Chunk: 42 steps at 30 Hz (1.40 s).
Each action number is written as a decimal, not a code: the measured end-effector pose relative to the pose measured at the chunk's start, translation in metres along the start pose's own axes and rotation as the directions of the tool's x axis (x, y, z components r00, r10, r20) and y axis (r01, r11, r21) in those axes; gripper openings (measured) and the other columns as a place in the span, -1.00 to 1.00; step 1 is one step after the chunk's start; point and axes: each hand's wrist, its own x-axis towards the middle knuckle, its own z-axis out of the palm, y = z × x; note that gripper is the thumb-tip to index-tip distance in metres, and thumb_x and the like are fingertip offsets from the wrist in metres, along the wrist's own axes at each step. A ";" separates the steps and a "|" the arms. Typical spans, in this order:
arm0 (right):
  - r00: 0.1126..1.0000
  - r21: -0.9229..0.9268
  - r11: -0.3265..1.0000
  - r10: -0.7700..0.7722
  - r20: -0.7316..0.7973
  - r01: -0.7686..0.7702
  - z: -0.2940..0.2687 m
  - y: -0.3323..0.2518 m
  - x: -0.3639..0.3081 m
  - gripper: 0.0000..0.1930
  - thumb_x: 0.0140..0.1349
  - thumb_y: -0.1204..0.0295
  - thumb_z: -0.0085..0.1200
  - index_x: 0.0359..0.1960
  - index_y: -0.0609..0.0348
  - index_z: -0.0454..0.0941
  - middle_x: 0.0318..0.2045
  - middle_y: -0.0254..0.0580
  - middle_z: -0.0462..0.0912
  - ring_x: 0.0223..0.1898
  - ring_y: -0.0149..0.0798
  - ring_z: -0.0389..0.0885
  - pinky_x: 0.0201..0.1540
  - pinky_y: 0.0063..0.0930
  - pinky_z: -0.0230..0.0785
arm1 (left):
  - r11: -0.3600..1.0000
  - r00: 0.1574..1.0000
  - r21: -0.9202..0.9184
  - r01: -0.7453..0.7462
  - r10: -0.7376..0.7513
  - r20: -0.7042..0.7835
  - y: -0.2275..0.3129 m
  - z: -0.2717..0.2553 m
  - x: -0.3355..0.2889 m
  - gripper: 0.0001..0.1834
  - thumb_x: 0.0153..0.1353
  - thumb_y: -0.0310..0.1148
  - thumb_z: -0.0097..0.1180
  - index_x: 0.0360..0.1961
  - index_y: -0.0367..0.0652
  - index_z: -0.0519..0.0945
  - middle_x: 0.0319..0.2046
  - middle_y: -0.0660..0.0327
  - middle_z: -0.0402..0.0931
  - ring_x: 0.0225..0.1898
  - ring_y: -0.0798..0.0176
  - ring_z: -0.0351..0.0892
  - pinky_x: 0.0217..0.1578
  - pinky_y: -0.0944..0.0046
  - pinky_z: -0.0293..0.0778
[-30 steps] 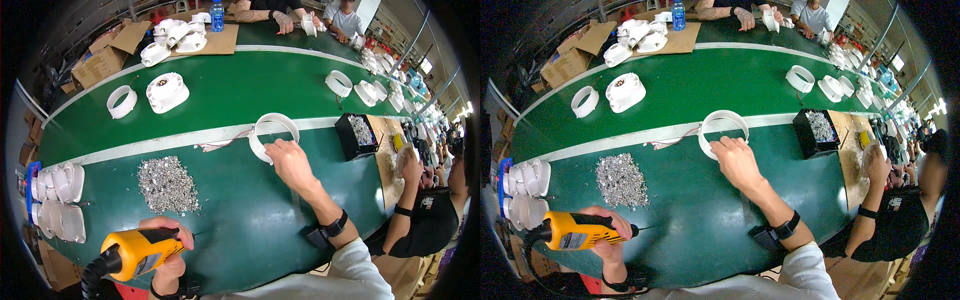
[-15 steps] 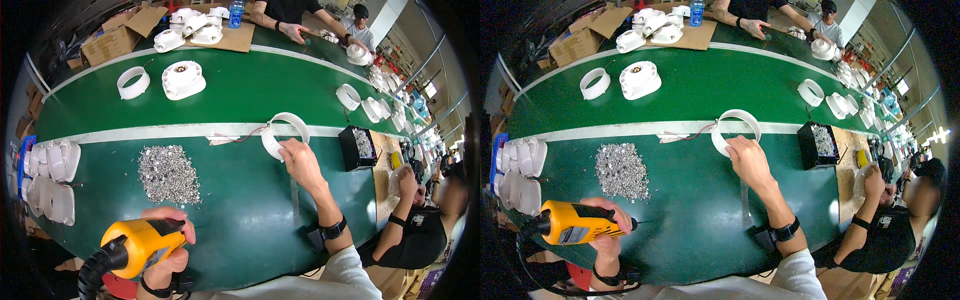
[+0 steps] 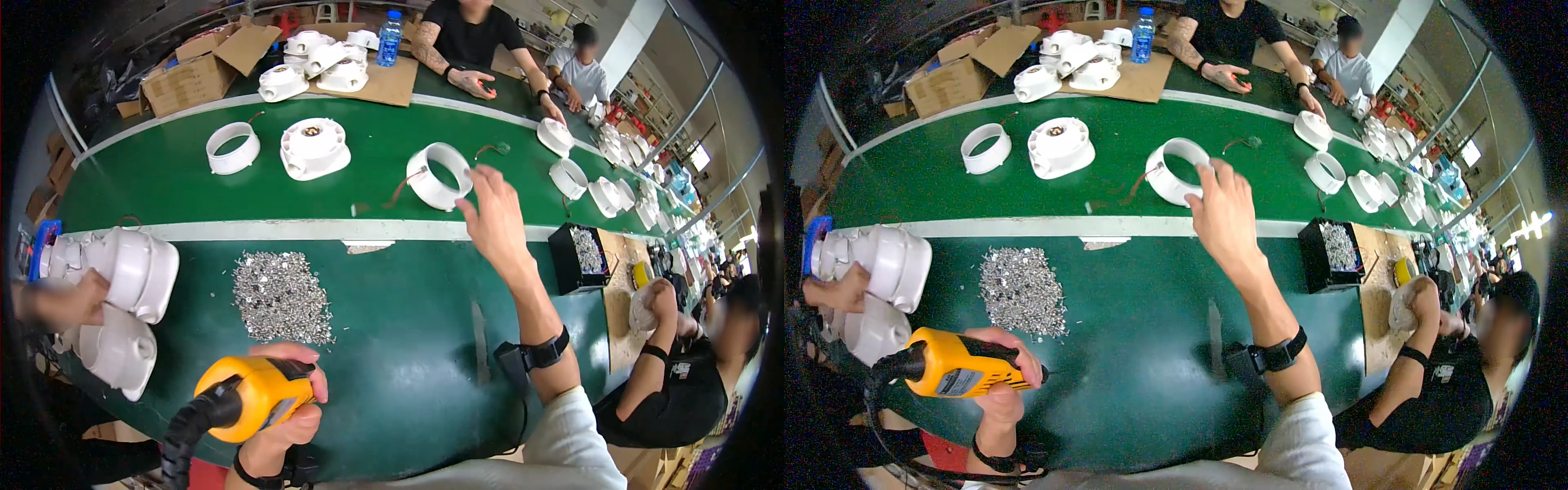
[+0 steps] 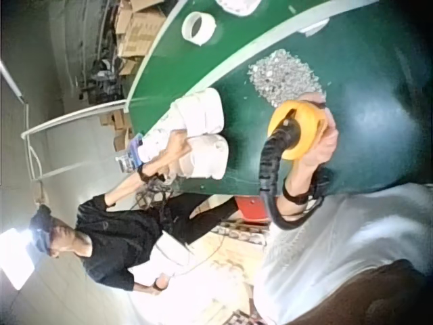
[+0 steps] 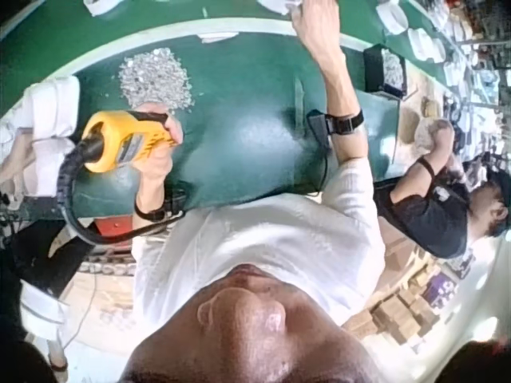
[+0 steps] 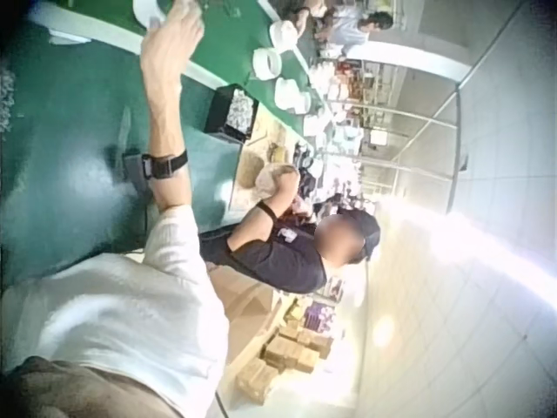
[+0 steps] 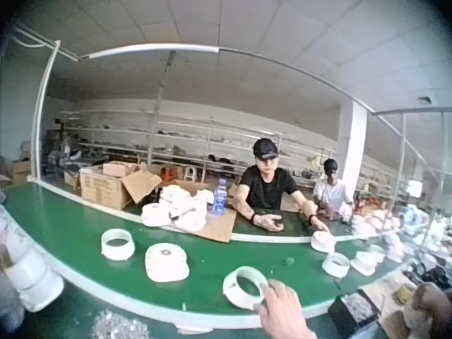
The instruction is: The person uses a yellow power drill to fasten screws into white circular plastic housings on a green assembly table. They repeatedly pick up a housing, align it, drive screws into it, and then move the finished unit aside to make room for the next one. The process is repetitive and involves handling small metal screws and the plastic components.
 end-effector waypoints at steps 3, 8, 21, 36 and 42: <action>0.973 0.180 0.984 -0.058 0.225 0.017 0.007 -0.015 -0.012 -0.71 0.04 0.45 0.14 -0.17 0.26 0.51 -0.19 0.01 0.53 -0.12 0.00 0.52 -0.07 -0.16 0.35 | 1.000 1.000 0.017 -0.015 0.015 0.020 -0.001 -0.003 0.001 -0.29 -0.02 0.18 0.21 -0.18 -0.26 0.28 -0.71 0.23 0.36 -0.73 0.33 0.37 -0.70 0.38 0.33; 0.861 0.315 0.949 -0.156 0.484 -0.005 0.022 -0.057 -0.015 -0.75 0.09 0.41 0.10 -0.19 0.24 0.52 -0.22 0.04 0.55 -0.19 0.06 0.55 -0.10 -0.15 0.38 | 0.999 1.000 0.046 0.004 -0.005 0.021 -0.003 -0.007 -0.001 -0.29 0.00 0.17 0.20 -0.18 -0.27 0.27 -0.70 0.23 0.37 -0.71 0.33 0.38 -0.68 0.37 0.34; 0.764 0.465 0.881 -0.359 0.536 0.088 0.082 -0.123 0.018 -0.83 0.17 0.40 -0.02 -0.31 0.22 0.53 -0.28 -0.02 0.57 -0.22 0.05 0.55 -0.10 -0.12 0.37 | 0.997 0.996 -0.069 0.046 -0.040 0.080 -0.006 -0.006 -0.001 -0.39 0.01 0.00 0.22 -0.18 -0.28 0.28 -0.65 0.23 0.37 -0.67 0.36 0.38 -0.65 0.41 0.32; 0.882 0.400 0.889 -0.358 0.305 0.223 0.164 -0.135 0.077 -0.86 0.07 0.50 -0.03 -0.34 0.25 0.48 -0.31 -0.02 0.53 -0.27 0.02 0.58 -0.19 -0.12 0.44 | 0.955 0.985 -0.267 0.131 -0.094 0.147 -0.031 -0.006 0.003 -0.55 -0.19 -0.52 0.40 -0.21 -0.33 0.50 -0.55 0.25 0.50 -0.58 0.46 0.46 -0.58 0.49 0.35; 0.827 0.422 0.863 -0.438 0.352 0.278 0.214 -0.191 0.121 -0.47 0.08 0.45 0.03 0.13 0.26 0.23 0.23 0.02 0.22 -0.08 0.07 0.53 -0.08 -0.14 0.45 | 0.993 0.999 -0.116 0.033 -0.029 0.042 -0.015 -0.015 -0.006 -0.27 0.02 0.15 0.20 -0.13 -0.31 0.27 -0.66 0.19 0.38 -0.66 0.32 0.41 -0.62 0.34 0.38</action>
